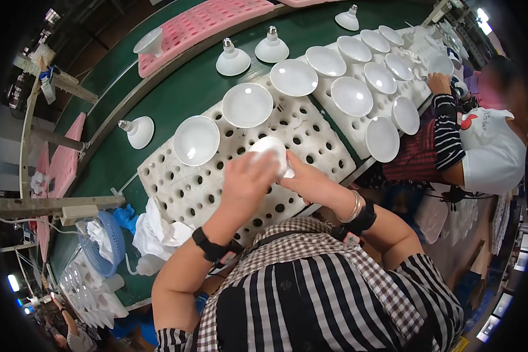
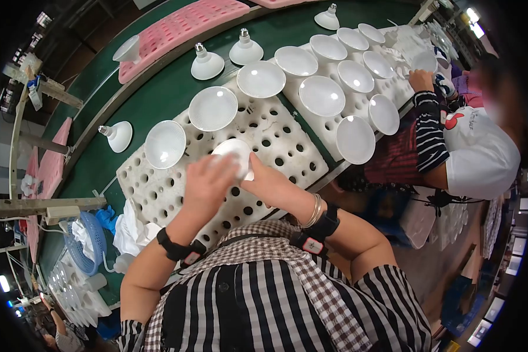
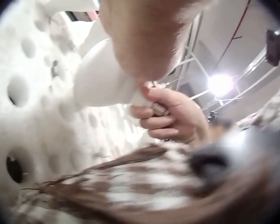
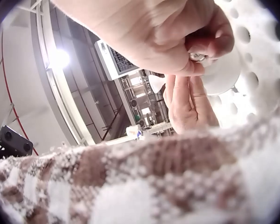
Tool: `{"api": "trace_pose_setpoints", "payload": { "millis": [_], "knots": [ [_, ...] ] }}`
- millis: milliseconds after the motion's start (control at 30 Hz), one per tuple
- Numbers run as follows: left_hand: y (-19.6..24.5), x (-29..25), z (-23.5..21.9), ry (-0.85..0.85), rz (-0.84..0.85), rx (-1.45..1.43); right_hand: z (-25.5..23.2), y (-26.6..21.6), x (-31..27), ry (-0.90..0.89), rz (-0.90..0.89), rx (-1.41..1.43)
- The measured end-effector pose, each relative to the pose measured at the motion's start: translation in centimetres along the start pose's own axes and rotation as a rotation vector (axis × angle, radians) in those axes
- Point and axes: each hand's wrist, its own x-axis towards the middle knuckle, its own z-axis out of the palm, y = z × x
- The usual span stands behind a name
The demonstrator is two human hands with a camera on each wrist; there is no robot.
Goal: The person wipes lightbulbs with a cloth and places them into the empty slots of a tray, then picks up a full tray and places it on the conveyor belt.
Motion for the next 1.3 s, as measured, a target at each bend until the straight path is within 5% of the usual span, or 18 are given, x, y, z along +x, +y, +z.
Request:
{"api": "trace_pose_setpoints", "payload": {
  "millis": [67,133,200,267,333,400,467,600,800,933,1100,1300],
  "knots": [
    [0.3,-0.3,0.6,-0.138,0.169,0.006,0.1,-0.1,-0.4,0.023,0.027,0.007],
    [-1.4,0.5,0.5,-0.138,0.130,0.102,0.2,-0.4,-0.4,0.057,0.039,0.013],
    [-2.8,1.0,0.6,-0.028,-0.135,0.189,0.5,-0.4,-0.5,0.089,0.001,-0.085],
    [-1.9,0.9,-0.1,-0.011,-0.097,0.161,0.1,-0.6,-0.6,0.096,-0.041,-0.050],
    [1.1,0.8,-1.0,-0.186,0.123,-0.083,0.1,-0.4,0.0,0.080,-0.012,-0.164],
    [2.2,0.9,-0.8,-0.187,0.101,-0.052,0.5,-0.9,-0.3,0.088,0.017,-0.156],
    [1.7,1.2,-0.5,-0.185,0.084,-0.023,1.3,-0.3,0.1,0.096,-0.150,-0.115],
    [-0.5,0.8,0.3,-0.194,0.009,-0.055,0.1,-1.3,-0.1,-0.166,-0.201,0.193],
    [-1.3,1.0,0.0,0.150,-0.666,-0.940,-3.2,2.1,0.8,0.286,-0.463,0.515],
    [1.4,2.7,-1.8,0.091,-0.799,-1.366,-2.2,2.2,1.4,-0.262,-0.520,1.104],
    [1.8,2.4,-2.0,-0.006,-0.501,-1.100,-2.1,0.9,0.0,-0.366,-0.581,1.183],
    [2.4,2.6,-2.1,0.029,-0.671,-1.438,-1.5,1.7,-0.1,-0.470,-0.568,1.312]
  ]
}}
